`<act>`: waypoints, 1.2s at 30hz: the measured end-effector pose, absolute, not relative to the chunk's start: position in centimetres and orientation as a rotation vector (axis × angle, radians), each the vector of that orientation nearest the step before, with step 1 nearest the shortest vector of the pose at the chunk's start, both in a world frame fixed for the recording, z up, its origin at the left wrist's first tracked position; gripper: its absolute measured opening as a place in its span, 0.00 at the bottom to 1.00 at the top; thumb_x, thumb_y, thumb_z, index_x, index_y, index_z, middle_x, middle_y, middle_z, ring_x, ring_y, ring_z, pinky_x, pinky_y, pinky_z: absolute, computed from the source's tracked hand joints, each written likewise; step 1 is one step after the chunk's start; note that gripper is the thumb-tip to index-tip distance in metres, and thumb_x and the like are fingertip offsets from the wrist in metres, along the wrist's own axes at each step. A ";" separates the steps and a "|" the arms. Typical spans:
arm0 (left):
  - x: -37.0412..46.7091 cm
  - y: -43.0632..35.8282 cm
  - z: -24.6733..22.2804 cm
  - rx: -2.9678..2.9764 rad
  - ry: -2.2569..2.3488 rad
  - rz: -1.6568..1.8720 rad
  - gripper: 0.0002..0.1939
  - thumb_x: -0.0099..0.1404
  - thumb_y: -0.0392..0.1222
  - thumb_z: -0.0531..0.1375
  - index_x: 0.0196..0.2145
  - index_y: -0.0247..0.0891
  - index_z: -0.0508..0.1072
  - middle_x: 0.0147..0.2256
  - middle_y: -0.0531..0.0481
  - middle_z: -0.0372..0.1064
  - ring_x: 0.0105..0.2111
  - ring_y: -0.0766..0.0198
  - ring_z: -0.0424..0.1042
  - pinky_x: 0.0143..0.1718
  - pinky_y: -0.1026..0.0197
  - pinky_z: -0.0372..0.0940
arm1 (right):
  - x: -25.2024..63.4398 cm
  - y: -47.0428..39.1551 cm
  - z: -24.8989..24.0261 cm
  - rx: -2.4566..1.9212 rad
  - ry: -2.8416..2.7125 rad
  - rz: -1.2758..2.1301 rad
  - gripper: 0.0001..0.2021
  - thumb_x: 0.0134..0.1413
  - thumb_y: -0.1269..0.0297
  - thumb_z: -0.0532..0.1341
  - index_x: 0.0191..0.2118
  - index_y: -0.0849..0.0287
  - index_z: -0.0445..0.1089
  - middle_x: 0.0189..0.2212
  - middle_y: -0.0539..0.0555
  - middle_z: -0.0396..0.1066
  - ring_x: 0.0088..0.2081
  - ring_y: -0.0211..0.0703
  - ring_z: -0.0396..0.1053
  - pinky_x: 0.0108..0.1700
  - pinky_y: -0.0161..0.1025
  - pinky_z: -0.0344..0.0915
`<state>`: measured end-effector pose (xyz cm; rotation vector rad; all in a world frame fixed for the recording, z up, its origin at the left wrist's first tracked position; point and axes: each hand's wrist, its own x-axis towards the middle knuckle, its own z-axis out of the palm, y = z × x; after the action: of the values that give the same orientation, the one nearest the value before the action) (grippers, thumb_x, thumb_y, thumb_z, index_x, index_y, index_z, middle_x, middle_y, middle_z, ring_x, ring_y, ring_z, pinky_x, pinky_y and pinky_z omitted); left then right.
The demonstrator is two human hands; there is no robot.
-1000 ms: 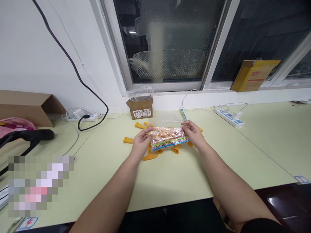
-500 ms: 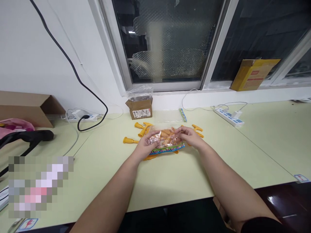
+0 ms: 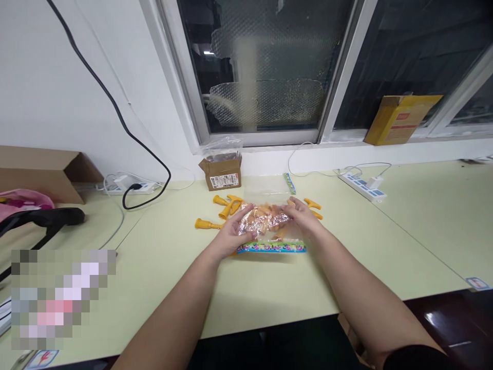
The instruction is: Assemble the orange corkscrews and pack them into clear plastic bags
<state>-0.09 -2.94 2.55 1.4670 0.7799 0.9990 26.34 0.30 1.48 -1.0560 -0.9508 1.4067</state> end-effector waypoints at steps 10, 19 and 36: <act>0.0 -3.0 2.4 1.544 0.808 1.048 0.48 0.55 0.48 0.76 0.70 0.45 0.64 0.74 0.42 0.49 0.74 0.39 0.46 0.68 0.44 0.60 | 28.2 0.7 2.7 -1.030 -0.865 1.287 0.19 0.43 0.55 0.75 0.41 0.56 0.75 0.38 0.56 0.81 0.35 0.47 0.78 0.34 0.41 0.74; -0.3 -2.5 1.9 1.383 0.797 1.066 0.51 0.57 0.46 0.74 0.73 0.48 0.57 0.63 0.37 0.66 0.46 0.54 0.78 0.39 0.59 0.76 | 29.5 -0.1 4.0 -1.027 -1.025 1.433 0.18 0.47 0.52 0.74 0.42 0.55 0.78 0.38 0.54 0.81 0.16 0.28 0.55 0.14 0.33 0.47; -0.3 -1.8 0.6 1.395 0.741 1.089 0.25 0.62 0.45 0.69 0.56 0.41 0.72 0.44 0.49 0.67 0.21 0.76 0.66 0.20 0.66 0.68 | 31.9 2.4 3.4 -0.761 -0.982 0.461 0.11 0.61 0.54 0.67 0.45 0.51 0.78 0.52 0.53 0.79 0.55 0.46 0.76 0.64 0.53 0.68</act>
<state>-0.26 -1.77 0.64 1.3950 0.7414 1.0889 31.91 2.36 3.37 -0.7610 -0.9821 0.4614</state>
